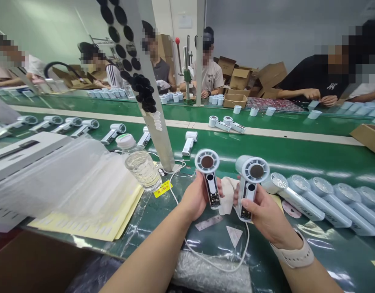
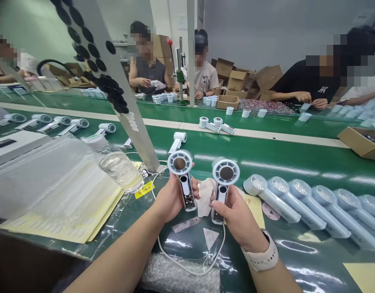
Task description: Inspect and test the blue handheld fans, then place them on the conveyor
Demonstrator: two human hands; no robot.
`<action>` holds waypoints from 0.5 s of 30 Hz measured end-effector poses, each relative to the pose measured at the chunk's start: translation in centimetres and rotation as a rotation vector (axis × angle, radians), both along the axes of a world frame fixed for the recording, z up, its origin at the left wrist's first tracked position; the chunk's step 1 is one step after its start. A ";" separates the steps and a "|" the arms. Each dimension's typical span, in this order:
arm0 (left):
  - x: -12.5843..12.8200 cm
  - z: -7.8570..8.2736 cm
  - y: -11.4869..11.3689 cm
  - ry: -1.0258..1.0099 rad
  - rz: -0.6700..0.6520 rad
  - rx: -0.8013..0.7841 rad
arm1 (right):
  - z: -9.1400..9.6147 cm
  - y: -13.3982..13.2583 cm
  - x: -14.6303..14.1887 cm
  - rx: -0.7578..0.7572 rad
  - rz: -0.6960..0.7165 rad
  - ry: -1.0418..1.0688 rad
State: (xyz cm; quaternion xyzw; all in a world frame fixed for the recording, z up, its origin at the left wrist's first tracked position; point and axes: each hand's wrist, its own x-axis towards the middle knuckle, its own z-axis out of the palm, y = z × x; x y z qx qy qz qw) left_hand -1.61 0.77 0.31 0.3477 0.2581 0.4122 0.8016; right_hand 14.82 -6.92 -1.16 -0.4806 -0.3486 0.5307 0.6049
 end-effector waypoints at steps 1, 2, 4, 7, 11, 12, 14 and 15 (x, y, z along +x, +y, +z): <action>0.0 0.2 -0.1 -0.028 -0.030 -0.031 | 0.0 -0.1 0.0 -0.016 0.003 0.029; -0.1 0.3 -0.3 -0.051 -0.060 -0.040 | 0.0 -0.1 -0.1 -0.029 0.019 0.062; -0.3 0.4 -0.8 -0.071 -0.113 -0.007 | 0.2 -0.3 -0.2 -0.035 0.064 0.118; -0.4 0.4 -1.3 -0.095 -0.188 0.084 | 0.6 -0.5 -0.4 0.004 0.108 0.145; -0.3 0.5 -1.2 -0.126 -0.243 0.171 | 0.9 -0.9 -0.4 0.036 0.162 0.131; -0.2 0.6 -1.1 -0.120 -0.239 0.181 | 0.9 -0.9 -0.4 0.033 0.161 0.116; -0.2 0.7 -0.9 -0.110 -0.227 0.184 | 0.8 -0.9 -0.4 0.016 0.132 0.090; -0.2 0.8 -0.8 -0.105 -0.221 0.177 | 0.7 -0.8 -0.5 0.003 0.114 0.084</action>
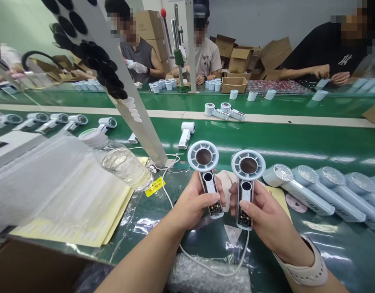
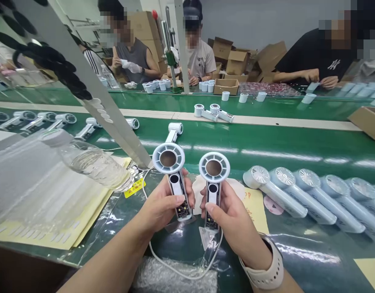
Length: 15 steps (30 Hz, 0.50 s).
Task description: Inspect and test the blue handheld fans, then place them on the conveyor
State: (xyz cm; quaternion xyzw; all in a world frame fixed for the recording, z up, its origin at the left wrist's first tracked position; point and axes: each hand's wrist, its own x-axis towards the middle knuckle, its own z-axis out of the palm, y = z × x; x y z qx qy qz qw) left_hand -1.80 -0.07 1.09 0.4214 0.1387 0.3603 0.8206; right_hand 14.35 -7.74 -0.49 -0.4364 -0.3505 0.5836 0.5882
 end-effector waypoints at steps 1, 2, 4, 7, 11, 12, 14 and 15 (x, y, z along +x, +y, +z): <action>0.0 0.0 0.0 0.007 0.007 -0.011 | -0.1 0.1 0.0 -0.013 -0.013 -0.005; -0.1 0.0 0.0 0.016 0.012 -0.023 | -0.1 0.2 0.0 -0.025 -0.026 -0.006; -0.1 -0.1 -0.1 0.035 0.008 -0.039 | -0.1 0.3 -0.1 -0.043 -0.043 -0.001; -0.1 -0.2 -0.2 0.053 0.006 -0.038 | 0.1 0.4 -0.1 -0.053 -0.019 0.026; 0.0 -0.1 -0.1 0.041 0.007 -0.037 | 0.1 0.3 -0.2 -0.041 -0.010 0.083; 0.0 -0.1 -0.1 0.038 0.004 -0.033 | 0.0 0.3 -0.2 -0.037 -0.004 0.085; 0.0 -0.1 -0.1 0.038 0.002 -0.015 | -0.1 0.3 -0.2 -0.023 0.007 0.070; 0.0 -0.2 -0.1 0.041 0.001 -0.007 | -0.1 0.3 -0.2 -0.012 0.012 0.058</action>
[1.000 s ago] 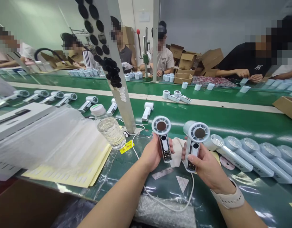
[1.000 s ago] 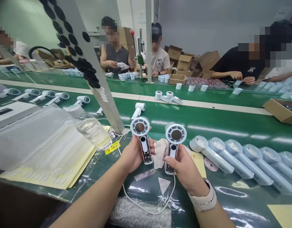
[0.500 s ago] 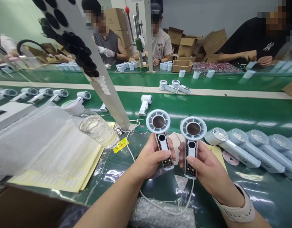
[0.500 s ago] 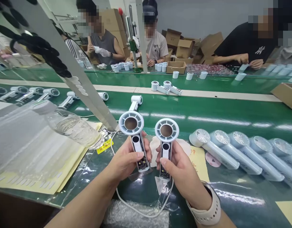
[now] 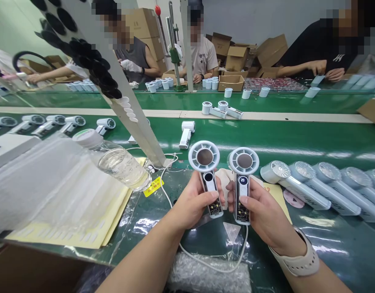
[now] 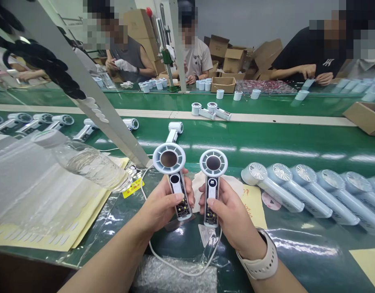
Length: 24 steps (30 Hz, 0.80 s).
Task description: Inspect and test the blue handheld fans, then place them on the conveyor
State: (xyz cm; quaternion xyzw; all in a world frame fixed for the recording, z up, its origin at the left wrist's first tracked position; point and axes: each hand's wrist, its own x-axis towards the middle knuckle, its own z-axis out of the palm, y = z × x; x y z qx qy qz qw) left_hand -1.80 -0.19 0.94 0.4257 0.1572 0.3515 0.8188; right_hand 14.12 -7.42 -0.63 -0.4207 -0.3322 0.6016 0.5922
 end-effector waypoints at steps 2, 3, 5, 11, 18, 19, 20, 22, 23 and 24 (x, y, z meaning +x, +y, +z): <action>0.0 -0.2 -0.1 0.006 0.000 0.006 | 0.1 0.0 0.0 0.025 0.011 -0.017; -0.1 -0.3 -0.1 0.008 0.000 0.007 | 0.2 0.0 0.0 0.037 0.014 -0.022; 0.0 -0.4 -0.2 0.016 0.000 0.015 | 0.3 0.1 0.0 0.046 0.026 -0.032; 0.2 -0.3 0.1 0.074 0.055 -0.014 | -0.1 0.2 0.0 -0.019 -0.036 -0.036; -0.1 -0.3 0.4 0.069 0.054 -0.013 | -0.1 -0.2 0.1 -0.004 -0.001 -0.025; -0.1 -0.4 0.4 0.058 0.039 0.008 | 0.0 -0.2 0.0 0.006 -0.002 -0.030; -0.1 -0.4 0.3 0.054 0.032 0.025 | -0.1 -0.2 0.0 0.011 -0.006 -0.038; 0.0 -0.4 0.3 0.047 0.035 0.036 | -0.2 -0.1 0.0 0.006 -0.014 -0.049; 0.1 -0.4 0.3 0.042 0.033 0.034 | -0.2 -0.1 0.0 0.000 -0.016 -0.051; 0.1 -0.4 0.3 0.038 0.028 0.033 | -0.3 0.0 0.0 -0.006 -0.019 -0.049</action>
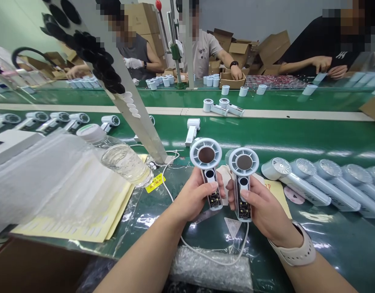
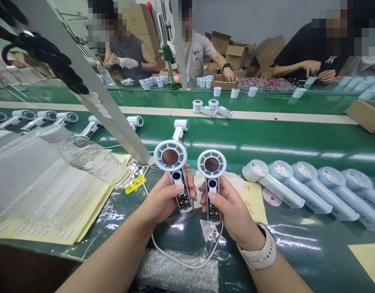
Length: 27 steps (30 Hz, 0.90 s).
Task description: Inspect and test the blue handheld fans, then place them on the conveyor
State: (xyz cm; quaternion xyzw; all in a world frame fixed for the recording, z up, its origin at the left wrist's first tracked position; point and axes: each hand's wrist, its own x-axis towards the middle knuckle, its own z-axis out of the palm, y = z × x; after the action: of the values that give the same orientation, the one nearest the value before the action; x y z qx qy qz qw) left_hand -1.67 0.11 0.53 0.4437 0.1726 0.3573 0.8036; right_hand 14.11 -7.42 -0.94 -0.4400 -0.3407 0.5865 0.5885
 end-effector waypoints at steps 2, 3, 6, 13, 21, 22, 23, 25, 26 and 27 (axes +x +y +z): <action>0.1 0.1 0.0 0.003 0.011 0.005 | -0.1 0.1 0.0 -0.008 -0.009 0.012; 0.1 0.1 0.0 0.015 0.025 0.009 | -0.1 0.1 0.0 -0.011 -0.011 0.022; 0.1 0.2 0.1 0.078 0.082 0.003 | 0.0 0.2 0.1 -0.016 -0.009 0.040; 0.1 0.1 0.1 0.129 0.080 -0.017 | 0.2 0.4 -0.1 -0.001 0.005 0.015; 0.1 -0.2 0.1 0.081 0.023 0.017 | 0.4 0.3 -0.3 0.025 -0.029 -0.003; 0.0 -0.3 0.1 0.116 0.045 0.033 | 0.5 0.3 -0.3 0.027 -0.039 -0.015; -0.1 -0.4 0.2 0.166 0.079 0.050 | 0.5 0.4 -0.3 0.026 -0.048 -0.026; -0.2 -0.6 0.3 0.268 0.148 0.068 | 0.5 0.4 -0.3 0.011 -0.062 -0.040; -0.2 -0.7 0.3 0.299 0.170 0.070 | 0.5 0.5 -0.2 -0.004 -0.073 -0.035; -0.2 -0.8 0.3 0.315 0.190 0.069 | 0.5 0.5 -0.2 -0.018 -0.085 -0.021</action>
State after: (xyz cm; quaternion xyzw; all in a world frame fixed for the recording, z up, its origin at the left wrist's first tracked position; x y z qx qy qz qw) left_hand -1.86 0.42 -0.22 0.5031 0.3251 0.3635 0.7134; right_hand 13.94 -6.93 -0.43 -0.4653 -0.3227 0.5595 0.6053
